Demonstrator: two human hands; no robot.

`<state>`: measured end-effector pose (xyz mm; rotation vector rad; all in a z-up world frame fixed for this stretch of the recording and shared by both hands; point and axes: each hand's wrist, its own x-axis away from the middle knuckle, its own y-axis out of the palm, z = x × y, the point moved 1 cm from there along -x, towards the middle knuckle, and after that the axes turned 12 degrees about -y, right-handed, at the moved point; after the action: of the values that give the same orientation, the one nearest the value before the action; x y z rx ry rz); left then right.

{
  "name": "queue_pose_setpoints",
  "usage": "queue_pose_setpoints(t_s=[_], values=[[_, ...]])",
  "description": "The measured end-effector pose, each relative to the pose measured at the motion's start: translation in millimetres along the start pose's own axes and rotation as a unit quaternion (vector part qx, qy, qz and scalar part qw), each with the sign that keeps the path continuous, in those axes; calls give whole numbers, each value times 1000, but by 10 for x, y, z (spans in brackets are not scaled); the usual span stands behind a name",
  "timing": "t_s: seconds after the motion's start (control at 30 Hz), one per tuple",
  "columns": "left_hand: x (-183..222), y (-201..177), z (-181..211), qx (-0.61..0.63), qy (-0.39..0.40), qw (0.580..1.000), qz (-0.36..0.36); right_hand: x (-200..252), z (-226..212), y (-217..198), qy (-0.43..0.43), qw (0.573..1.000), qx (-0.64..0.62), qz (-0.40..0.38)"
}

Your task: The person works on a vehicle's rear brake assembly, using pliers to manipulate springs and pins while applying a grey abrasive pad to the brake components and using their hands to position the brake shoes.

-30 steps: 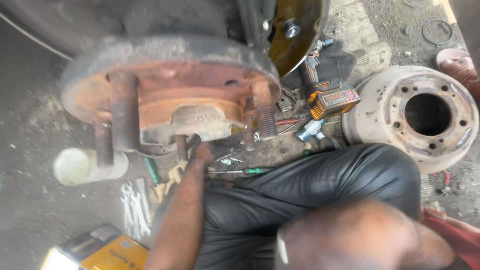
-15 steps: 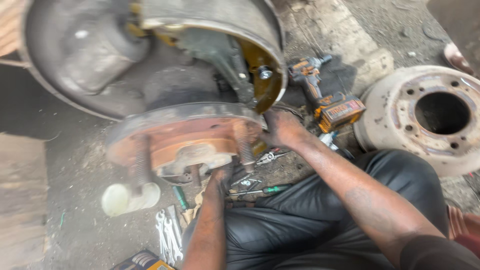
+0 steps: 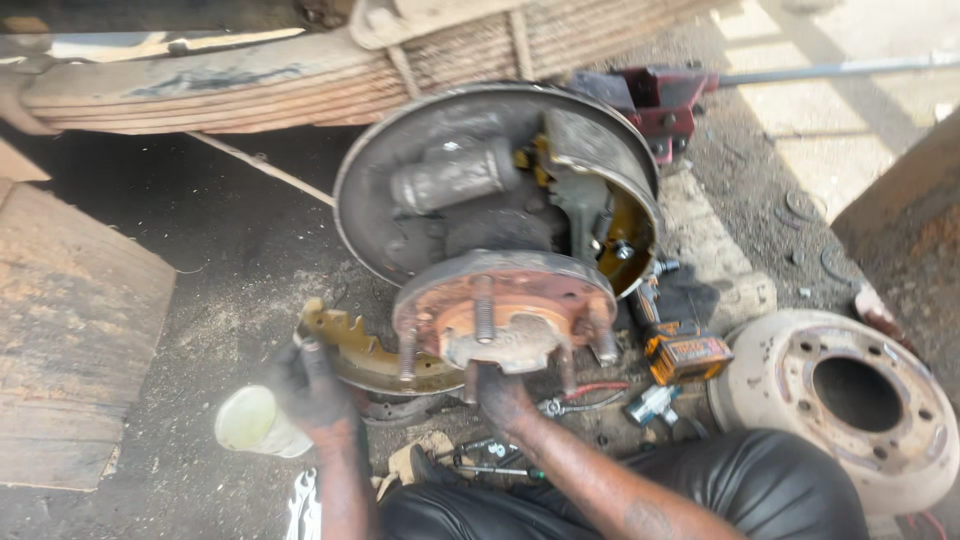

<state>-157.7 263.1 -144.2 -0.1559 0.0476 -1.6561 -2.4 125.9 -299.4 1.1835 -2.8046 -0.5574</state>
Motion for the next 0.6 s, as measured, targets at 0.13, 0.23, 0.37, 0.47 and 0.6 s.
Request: queue_pose_setpoints(t_s=[0.13,0.23,0.37,0.47,0.6], values=[[129,470,-162,-12,-33,999,-19,27,-376,332,20,962,-271,6],[199,728,-438,251,-43,966,-36,-13,-545,343,21,979,-201,21],[157,818,-567,248,61,966,-24,-27,-483,-27,-7,982,182,-60],[74,793,-491,244,102,962,-65,-51,-417,-425,-82,994,-16,64],[5,789,-482,229,110,963,-90,-69,-800,-914,-288,544,786,-56]])
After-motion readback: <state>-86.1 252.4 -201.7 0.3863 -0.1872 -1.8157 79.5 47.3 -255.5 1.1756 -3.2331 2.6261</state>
